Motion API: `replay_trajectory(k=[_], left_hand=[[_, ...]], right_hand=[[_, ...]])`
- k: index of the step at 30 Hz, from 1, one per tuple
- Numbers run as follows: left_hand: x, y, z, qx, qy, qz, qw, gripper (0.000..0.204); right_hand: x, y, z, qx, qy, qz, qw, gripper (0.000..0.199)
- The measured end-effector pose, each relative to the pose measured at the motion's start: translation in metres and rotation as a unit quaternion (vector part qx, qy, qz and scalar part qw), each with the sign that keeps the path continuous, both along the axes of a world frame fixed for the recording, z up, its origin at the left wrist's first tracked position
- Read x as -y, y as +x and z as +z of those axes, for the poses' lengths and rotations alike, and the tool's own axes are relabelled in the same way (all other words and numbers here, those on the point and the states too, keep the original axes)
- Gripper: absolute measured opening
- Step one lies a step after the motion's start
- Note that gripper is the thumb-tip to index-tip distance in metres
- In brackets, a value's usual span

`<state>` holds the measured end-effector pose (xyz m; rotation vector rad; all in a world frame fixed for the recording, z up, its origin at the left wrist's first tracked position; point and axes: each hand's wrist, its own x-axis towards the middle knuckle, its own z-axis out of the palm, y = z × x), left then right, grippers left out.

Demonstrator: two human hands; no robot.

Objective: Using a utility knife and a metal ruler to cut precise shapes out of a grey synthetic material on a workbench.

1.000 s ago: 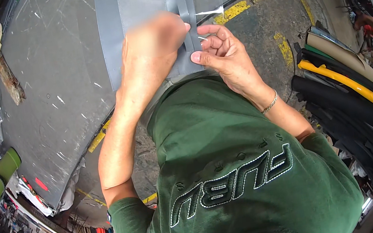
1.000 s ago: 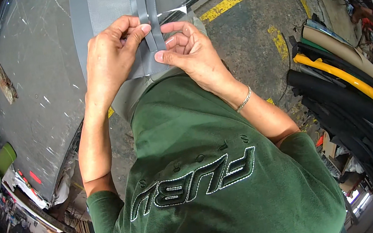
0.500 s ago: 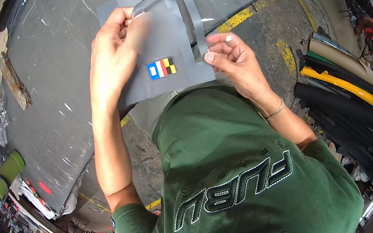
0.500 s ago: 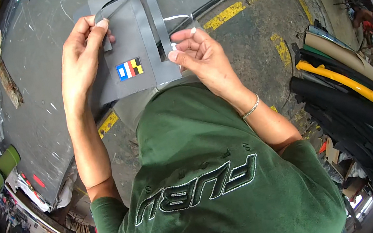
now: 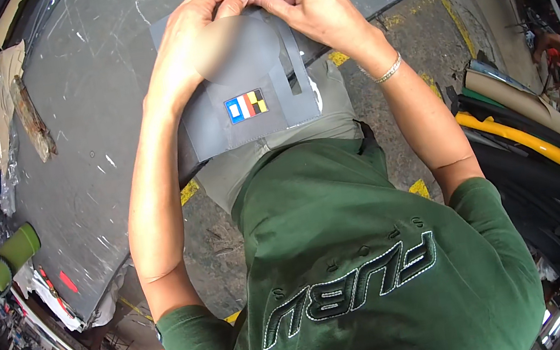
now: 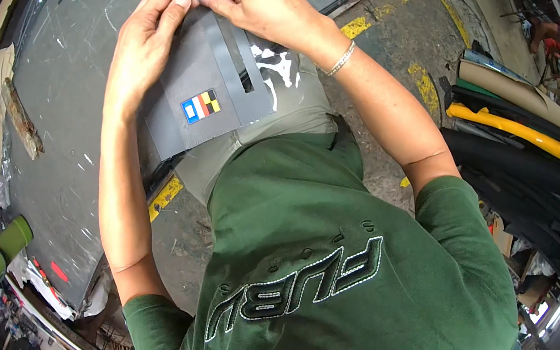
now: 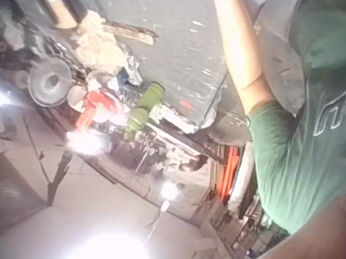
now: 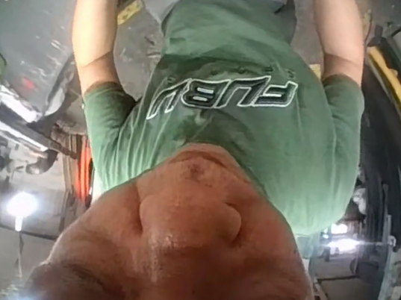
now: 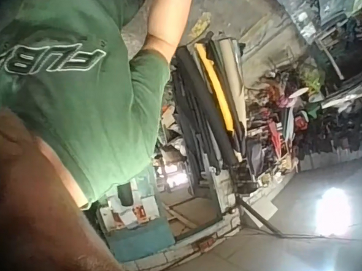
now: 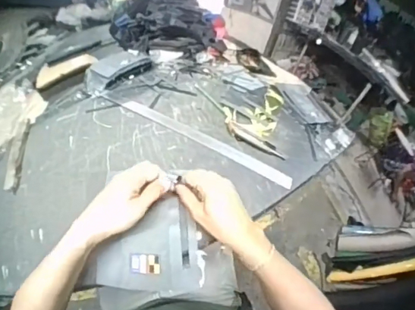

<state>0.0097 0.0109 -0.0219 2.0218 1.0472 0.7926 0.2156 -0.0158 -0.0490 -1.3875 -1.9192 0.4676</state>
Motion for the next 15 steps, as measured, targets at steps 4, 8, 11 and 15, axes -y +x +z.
replay_trajectory(k=[4,8,11,15], left_hand=[[-0.002,0.0,-0.015,-0.002,-0.035,0.022,0.999,0.032],[-0.008,0.006,-0.024,0.109,-0.127,0.045,0.985,0.03],[0.0,0.006,-0.032,0.013,-0.001,0.042,0.999,0.036],[0.01,0.011,-0.035,-0.068,0.111,0.022,0.991,0.045]], right_hand=[[-0.006,-0.002,-0.003,-0.008,-0.047,-0.009,0.999,0.022],[-0.022,0.003,-0.02,-0.098,-0.108,-0.049,0.988,0.021],[-0.03,0.022,-0.021,-0.297,-0.198,-0.059,0.932,0.022],[-0.044,0.036,-0.009,-0.281,-0.225,-0.025,0.933,0.023]])
